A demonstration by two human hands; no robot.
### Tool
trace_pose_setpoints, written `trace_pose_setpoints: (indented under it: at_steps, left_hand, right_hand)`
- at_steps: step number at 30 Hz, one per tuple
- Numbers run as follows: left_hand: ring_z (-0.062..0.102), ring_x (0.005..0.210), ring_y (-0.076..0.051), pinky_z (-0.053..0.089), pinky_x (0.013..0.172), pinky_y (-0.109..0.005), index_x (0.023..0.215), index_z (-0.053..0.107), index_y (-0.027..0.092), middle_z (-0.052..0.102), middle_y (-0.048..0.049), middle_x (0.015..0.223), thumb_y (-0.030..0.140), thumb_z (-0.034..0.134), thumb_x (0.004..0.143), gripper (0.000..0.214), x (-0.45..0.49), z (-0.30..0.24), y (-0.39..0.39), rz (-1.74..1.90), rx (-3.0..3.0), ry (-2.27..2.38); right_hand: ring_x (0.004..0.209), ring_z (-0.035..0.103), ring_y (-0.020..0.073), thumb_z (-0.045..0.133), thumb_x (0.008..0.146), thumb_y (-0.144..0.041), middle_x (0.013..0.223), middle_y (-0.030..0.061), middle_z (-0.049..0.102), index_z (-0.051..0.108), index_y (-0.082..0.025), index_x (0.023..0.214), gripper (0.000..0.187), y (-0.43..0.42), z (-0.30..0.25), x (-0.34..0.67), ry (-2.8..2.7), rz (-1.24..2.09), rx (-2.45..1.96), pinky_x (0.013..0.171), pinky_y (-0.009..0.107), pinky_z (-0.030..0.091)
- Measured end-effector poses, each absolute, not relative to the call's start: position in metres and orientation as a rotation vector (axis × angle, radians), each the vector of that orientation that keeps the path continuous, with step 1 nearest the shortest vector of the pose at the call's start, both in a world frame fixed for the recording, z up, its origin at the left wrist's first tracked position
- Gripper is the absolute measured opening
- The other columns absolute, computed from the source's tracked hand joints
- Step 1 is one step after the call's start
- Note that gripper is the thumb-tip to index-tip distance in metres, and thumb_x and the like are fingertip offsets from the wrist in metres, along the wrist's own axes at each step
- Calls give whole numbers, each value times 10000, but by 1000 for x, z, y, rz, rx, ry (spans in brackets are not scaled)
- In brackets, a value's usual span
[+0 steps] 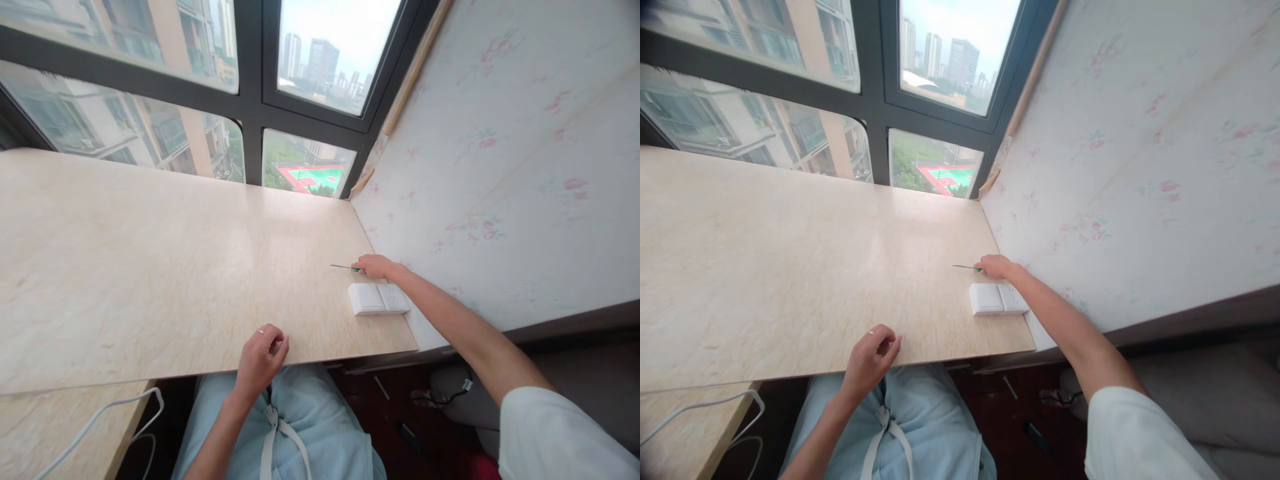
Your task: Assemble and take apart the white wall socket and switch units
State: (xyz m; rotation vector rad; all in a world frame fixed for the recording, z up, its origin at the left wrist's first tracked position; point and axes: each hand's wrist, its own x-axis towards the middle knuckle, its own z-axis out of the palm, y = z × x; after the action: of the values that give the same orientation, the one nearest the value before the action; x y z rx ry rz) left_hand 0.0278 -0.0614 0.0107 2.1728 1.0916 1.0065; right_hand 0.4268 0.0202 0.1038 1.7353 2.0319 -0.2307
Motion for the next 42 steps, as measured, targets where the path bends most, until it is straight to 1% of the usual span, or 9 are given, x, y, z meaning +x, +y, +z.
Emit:
trace_pose_setpoints:
  at_steps: [5,19,22,25,29,34,38,40,42]
  left_hand:
    - [518,648,-165,362,609,-273,701,475,211,545,0,656,268,496,913,220,31,11,-62,948,2337,1105]
    - [512,669,-172,362,630,-289,710,488,213,556,-9,676,258,488,921,216,32,10,-63,930,2392,1141]
    - [510,662,-171,362,628,-289,703,491,213,560,-10,674,259,490,916,218,32,10,-63,936,2380,1143]
    - [513,663,-171,365,628,-288,700,489,212,562,-10,677,258,494,911,216,32,10,-64,940,2363,1141]
    - [530,664,-168,379,625,-278,706,503,209,565,-5,673,269,519,891,196,32,11,-62,939,2248,1138]
    - [547,610,-148,412,592,-259,720,540,202,571,11,632,334,551,869,199,27,18,-48,861,1994,1140]
    - [570,617,-142,433,585,-253,727,550,194,606,3,661,331,558,862,193,21,28,-27,804,1927,1102]
    - [572,623,-139,438,587,-252,728,554,192,616,1,674,323,571,855,183,18,30,-16,799,1925,1098]
    - [562,616,-132,435,585,-248,728,549,190,611,5,671,322,577,851,182,16,30,-6,826,1905,1125]
  right_hand:
    - [1005,596,247,462,919,-209,1023,110,671,660,-261,1218,362,8,102,446,1989,-201,1699,707,288,373]
    - [1028,595,231,561,854,-193,1014,70,667,708,-282,1087,289,-4,99,449,2001,-231,1790,736,270,377]
    - [1049,603,232,598,842,-208,1049,69,684,689,-272,1147,325,-6,99,452,2007,-247,1859,784,271,400]
    - [1083,606,262,606,853,-254,1145,117,679,646,-206,1241,393,-9,103,453,2010,-235,1979,837,304,428]
    - [1164,580,279,535,906,-270,1227,150,660,647,-147,1226,361,-17,114,439,2085,-196,2144,940,354,433]
    - [1104,607,218,372,985,-301,1147,96,696,684,-202,1082,342,-40,115,381,2365,-200,2230,967,359,449]
    - [969,645,220,436,933,-294,983,72,718,676,-214,949,253,-62,90,319,2819,-575,2383,909,396,482]
    - [934,654,207,432,892,-227,961,59,717,664,-220,937,236,-70,72,292,2873,-833,2391,871,380,492]
    - [850,649,191,414,841,-174,853,38,697,634,-222,806,228,-73,54,271,2896,-1037,2416,815,349,491]
